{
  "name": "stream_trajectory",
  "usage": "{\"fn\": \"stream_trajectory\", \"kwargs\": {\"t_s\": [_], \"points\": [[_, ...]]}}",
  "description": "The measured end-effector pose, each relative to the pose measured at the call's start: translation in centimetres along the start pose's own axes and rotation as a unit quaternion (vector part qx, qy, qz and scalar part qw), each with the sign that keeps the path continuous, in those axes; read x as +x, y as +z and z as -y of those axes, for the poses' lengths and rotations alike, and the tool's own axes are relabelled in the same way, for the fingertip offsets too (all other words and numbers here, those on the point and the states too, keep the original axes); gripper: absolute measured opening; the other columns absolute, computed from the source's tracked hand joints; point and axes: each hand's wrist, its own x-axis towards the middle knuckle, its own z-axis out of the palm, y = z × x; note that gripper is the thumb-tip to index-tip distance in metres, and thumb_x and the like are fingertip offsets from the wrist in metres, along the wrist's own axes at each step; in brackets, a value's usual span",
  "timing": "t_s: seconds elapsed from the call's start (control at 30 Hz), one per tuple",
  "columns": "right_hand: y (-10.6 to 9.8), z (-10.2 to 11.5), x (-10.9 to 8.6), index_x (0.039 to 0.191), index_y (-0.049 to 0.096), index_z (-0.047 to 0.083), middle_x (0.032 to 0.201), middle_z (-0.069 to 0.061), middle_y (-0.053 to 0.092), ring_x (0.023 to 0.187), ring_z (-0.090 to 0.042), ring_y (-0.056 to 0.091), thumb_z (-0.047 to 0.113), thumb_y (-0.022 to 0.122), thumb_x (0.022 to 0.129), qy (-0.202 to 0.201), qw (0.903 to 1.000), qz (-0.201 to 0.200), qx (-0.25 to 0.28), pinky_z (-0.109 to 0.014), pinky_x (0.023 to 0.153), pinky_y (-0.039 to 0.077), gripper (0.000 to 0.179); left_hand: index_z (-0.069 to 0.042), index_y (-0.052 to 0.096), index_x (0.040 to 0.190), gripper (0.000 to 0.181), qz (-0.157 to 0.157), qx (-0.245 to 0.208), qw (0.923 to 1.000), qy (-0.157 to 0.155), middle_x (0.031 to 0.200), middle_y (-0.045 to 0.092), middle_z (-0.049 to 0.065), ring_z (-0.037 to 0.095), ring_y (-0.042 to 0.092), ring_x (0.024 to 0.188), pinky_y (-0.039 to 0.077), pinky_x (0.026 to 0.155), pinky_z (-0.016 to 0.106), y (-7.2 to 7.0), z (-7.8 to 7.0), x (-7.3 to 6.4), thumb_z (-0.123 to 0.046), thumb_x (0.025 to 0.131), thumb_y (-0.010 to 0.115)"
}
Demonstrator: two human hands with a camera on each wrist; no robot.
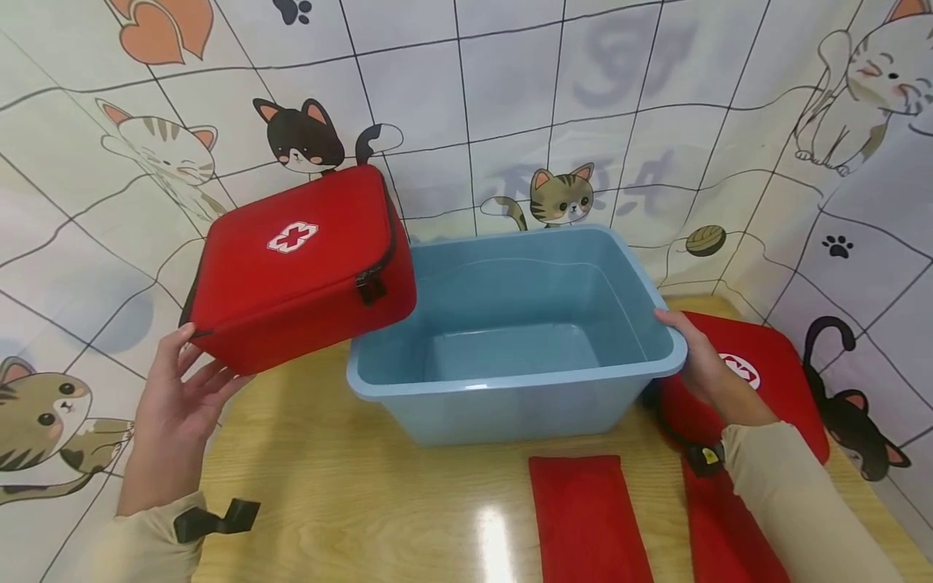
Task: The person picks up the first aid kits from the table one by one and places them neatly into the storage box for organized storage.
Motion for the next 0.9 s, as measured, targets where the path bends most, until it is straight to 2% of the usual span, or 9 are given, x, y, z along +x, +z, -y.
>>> {"fn": "stream_trajectory", "kwargs": {"t_s": [0.23, 0.5, 0.73, 0.9], "points": [[0.1, 0.1, 0.0, 0.160, -0.010, 0.022, 0.162, -0.020, -0.001, 0.139, -0.043, 0.009, 0.051, 0.033, 0.101, 0.011, 0.9999, 0.001, 0.002, -0.070, 0.112, 0.009, 0.078, -0.027, 0.038, 0.139, 0.060, 0.023, 0.041, 0.9988, -0.008, 0.121, 0.062, 0.001, 0.026, 0.071, 0.091, 0.056, 0.080, 0.047, 2.2, 1.6, -0.5, -0.028, 0.090, 0.072], [0.1, 0.2, 0.0, 0.160, -0.009, 0.022, 0.163, -0.020, -0.003, 0.141, -0.045, 0.004, 0.052, 0.033, 0.101, 0.008, 1.0000, 0.001, 0.002, -0.070, 0.112, 0.006, 0.078, -0.024, 0.037, 0.142, 0.065, 0.043, 0.068, 0.9965, -0.022, 0.129, 0.058, 0.001, 0.024, 0.066, 0.103, 0.057, 0.082, 0.044, 4.5, 2.8, -1.1, -0.033, 0.089, 0.073], [0.2, 0.1, 0.0, 0.160, -0.009, 0.023, 0.163, -0.020, -0.001, 0.140, -0.044, 0.007, 0.051, 0.033, 0.101, 0.008, 1.0000, -0.001, 0.002, -0.070, 0.112, 0.008, 0.078, -0.028, 0.037, 0.144, 0.068, 0.036, 0.106, 0.9936, -0.013, 0.144, 0.045, -0.002, 0.025, 0.050, 0.127, 0.056, 0.085, 0.040, 6.2, 3.8, -1.7, -0.036, 0.088, 0.074], [0.0, 0.0, -0.1, 0.160, -0.008, 0.023, 0.162, -0.020, 0.000, 0.138, -0.040, 0.011, 0.050, 0.032, 0.102, 0.001, 1.0000, -0.001, 0.005, -0.069, 0.112, 0.007, 0.076, -0.025, 0.039, 0.144, 0.066, 0.056, 0.113, 0.9919, -0.017, 0.145, 0.043, 0.001, 0.026, 0.049, 0.127, 0.057, 0.084, 0.040, 7.2, 4.3, -2.1, -0.037, 0.089, 0.073]]}}
